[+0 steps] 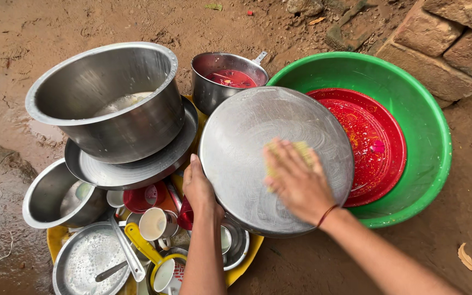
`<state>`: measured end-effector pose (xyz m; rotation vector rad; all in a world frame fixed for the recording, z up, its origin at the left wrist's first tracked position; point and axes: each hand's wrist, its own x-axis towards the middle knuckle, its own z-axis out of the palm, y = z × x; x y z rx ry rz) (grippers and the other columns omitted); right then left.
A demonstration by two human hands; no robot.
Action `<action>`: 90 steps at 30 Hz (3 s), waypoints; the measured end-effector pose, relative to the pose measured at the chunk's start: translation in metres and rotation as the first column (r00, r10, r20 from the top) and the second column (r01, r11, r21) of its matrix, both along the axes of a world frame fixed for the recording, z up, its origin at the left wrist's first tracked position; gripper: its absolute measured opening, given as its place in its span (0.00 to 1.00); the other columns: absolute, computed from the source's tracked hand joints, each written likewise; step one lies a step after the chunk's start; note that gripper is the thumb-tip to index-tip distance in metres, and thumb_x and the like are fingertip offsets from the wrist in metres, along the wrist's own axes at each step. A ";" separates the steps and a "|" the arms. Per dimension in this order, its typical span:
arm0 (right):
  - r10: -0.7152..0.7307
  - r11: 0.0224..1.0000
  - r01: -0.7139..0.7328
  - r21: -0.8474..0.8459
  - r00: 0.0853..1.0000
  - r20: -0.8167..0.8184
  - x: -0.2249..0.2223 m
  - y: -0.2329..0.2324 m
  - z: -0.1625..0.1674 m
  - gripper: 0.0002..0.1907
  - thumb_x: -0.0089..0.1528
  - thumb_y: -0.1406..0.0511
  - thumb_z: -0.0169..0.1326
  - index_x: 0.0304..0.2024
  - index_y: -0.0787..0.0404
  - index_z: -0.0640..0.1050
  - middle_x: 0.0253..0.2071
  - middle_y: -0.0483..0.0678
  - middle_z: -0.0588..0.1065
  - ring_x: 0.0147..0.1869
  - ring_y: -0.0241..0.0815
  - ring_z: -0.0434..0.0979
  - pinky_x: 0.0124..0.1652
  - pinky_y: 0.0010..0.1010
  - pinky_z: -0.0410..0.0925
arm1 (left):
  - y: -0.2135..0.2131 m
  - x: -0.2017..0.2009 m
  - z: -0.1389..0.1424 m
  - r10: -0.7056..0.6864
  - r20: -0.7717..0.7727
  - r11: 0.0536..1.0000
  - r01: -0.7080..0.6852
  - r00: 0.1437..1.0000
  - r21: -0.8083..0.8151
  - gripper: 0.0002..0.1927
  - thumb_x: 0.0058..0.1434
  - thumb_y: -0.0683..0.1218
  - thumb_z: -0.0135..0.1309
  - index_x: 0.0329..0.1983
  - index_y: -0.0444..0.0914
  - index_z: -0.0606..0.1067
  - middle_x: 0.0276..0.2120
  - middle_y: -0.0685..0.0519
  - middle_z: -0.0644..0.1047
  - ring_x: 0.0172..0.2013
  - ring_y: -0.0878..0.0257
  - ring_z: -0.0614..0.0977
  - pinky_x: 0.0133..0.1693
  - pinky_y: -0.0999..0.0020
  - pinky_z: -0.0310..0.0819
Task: The person scrubs a large round metal pot lid with a sponge, rubbing its surface repeatedly, then scrubs a red decorative tray on both sides over a green plastic basin, with a pile of dirty pots, cups and dishes on a yellow tray beside them on the ground.
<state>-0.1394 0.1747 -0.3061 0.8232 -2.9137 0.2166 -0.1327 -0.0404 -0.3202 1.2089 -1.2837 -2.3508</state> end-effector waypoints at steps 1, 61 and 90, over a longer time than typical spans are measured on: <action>0.036 0.999 -0.036 0.007 0.999 -0.009 0.003 -0.011 0.000 0.34 0.70 0.44 0.30 0.76 0.45 0.54 0.79 0.46 0.49 0.81 0.44 0.45 0.70 0.57 0.36 | 0.001 -0.001 -0.001 -0.003 -0.009 1.000 0.003 1.000 -0.014 0.24 0.67 0.60 0.48 0.49 0.35 0.76 0.39 0.48 0.81 0.37 0.61 0.81 0.42 0.62 0.77; -0.184 0.982 0.186 -0.019 0.980 0.070 -0.084 0.043 -0.003 0.39 0.67 0.39 0.25 0.76 0.45 0.51 0.79 0.47 0.47 0.81 0.45 0.44 0.71 0.54 0.36 | 0.000 -0.009 -0.023 0.040 0.064 0.998 -0.042 0.997 0.037 0.26 0.63 0.63 0.55 0.35 0.34 0.76 0.33 0.46 0.81 0.32 0.58 0.82 0.38 0.60 0.79; -0.169 0.985 0.168 0.042 0.986 0.013 -0.138 -0.018 -0.011 0.35 0.70 0.42 0.28 0.77 0.44 0.53 0.79 0.47 0.49 0.81 0.45 0.45 0.71 0.55 0.38 | 0.001 -0.014 -0.030 0.050 0.133 0.992 -0.065 0.990 0.107 0.20 0.72 0.54 0.43 0.45 0.31 0.73 0.35 0.42 0.79 0.32 0.55 0.82 0.37 0.56 0.80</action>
